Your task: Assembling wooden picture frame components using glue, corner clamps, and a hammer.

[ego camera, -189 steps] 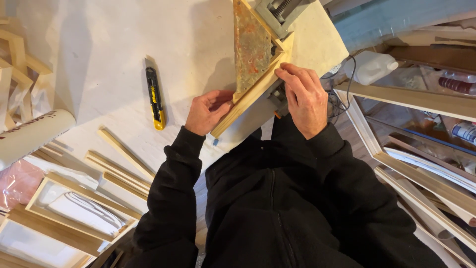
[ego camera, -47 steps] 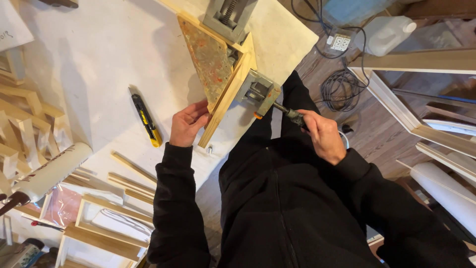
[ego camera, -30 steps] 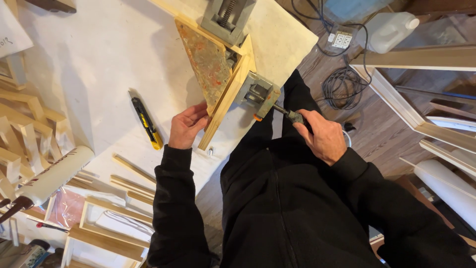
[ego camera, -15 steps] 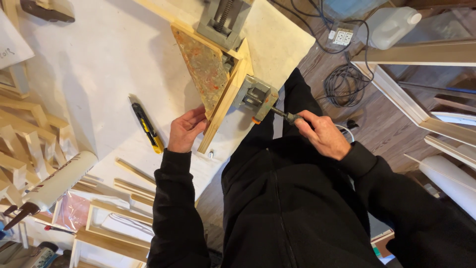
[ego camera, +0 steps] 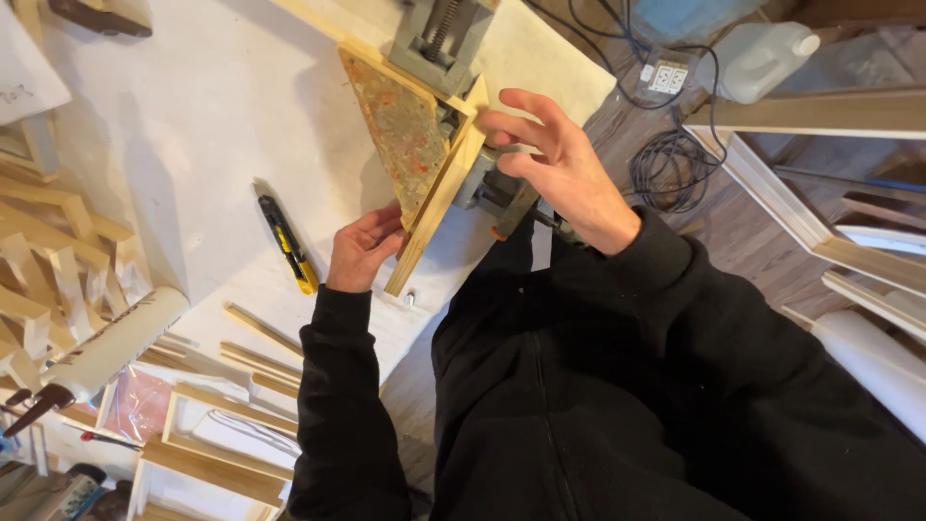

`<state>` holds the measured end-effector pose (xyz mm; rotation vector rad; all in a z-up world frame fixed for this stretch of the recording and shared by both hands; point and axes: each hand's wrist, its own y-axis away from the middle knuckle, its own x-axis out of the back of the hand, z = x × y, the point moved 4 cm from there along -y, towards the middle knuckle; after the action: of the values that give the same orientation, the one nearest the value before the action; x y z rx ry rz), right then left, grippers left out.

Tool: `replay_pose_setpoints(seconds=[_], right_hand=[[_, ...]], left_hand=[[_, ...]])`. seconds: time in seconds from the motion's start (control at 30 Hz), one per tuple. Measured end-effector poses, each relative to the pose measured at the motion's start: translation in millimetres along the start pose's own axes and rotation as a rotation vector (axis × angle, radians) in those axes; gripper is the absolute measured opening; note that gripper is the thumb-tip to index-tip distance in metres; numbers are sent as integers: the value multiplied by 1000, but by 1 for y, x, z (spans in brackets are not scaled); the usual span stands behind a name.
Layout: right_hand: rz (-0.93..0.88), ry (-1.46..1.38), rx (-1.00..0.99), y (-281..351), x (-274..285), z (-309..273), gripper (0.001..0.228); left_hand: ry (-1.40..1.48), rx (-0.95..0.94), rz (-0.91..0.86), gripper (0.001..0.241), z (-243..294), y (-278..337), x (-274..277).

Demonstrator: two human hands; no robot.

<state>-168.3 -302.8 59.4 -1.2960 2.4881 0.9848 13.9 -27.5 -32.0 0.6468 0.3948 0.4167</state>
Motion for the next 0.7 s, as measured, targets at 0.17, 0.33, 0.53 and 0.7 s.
replay_pose_setpoints(seconds=[0.17,0.33,0.53,0.7], right_hand=[[43,-7,-37,-5,-12,4,73],[49,-162,-60,-4,-17,-5,79],[74,-395,-156,0,-5,-6,76],[127,-182,34,4,23,-5,68]], left_hand=[[42,-21,-26,57,-4,-1,3],[56,0,-26,56,-7,-1,4],[57,-5,-39,56,0,1,0],[63,-28,-50,57,-3,-2,3]])
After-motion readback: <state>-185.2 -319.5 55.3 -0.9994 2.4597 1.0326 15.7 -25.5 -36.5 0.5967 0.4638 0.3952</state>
